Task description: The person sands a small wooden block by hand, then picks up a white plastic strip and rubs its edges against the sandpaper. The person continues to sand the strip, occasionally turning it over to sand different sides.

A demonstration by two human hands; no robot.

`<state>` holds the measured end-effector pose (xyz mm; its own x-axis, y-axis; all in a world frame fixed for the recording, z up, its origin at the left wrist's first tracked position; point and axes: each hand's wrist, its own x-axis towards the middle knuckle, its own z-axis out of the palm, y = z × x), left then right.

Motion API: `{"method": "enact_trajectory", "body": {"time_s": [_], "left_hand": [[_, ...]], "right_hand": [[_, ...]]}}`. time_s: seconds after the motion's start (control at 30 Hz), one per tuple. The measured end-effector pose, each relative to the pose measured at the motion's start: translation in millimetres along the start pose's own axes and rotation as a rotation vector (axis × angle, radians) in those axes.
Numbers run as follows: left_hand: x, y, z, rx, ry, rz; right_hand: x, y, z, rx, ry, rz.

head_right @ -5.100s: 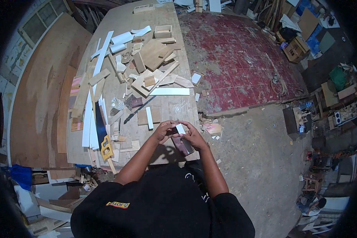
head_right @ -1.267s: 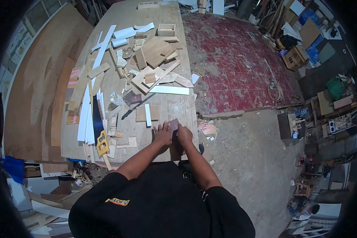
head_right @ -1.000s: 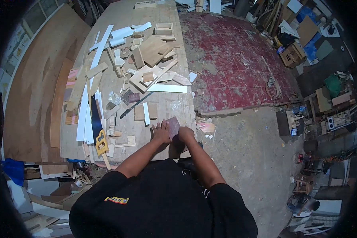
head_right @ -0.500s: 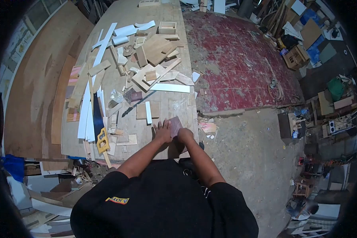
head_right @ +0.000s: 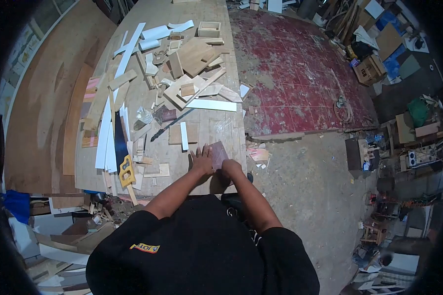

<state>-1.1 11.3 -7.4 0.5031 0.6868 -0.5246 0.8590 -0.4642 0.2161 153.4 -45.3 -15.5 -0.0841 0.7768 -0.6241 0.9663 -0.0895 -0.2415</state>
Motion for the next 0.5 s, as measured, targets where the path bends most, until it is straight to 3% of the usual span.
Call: {"method": "enact_trajectory", "body": {"time_s": [0.13,0.2,0.23,0.5], "left_hand": [[3.1,-4.4,1.1,0.004,0.001,0.0],[1.9,-2.2,7.4,0.02,-0.014,0.002],[4.1,-2.4,8.7,0.048,-0.012,-0.002],[-0.9,-0.8,-2.4,0.018,-0.034,-0.001]], "right_hand": [[-0.3,-10.3,-13.1,0.099,0.116,0.036],[1.5,-23.6,-20.2,0.307,0.474,0.117],[1.7,-26.8,-21.4,0.307,0.52,0.127],[-1.2,-20.9,-3.8,0.395,0.564,0.13]]}}
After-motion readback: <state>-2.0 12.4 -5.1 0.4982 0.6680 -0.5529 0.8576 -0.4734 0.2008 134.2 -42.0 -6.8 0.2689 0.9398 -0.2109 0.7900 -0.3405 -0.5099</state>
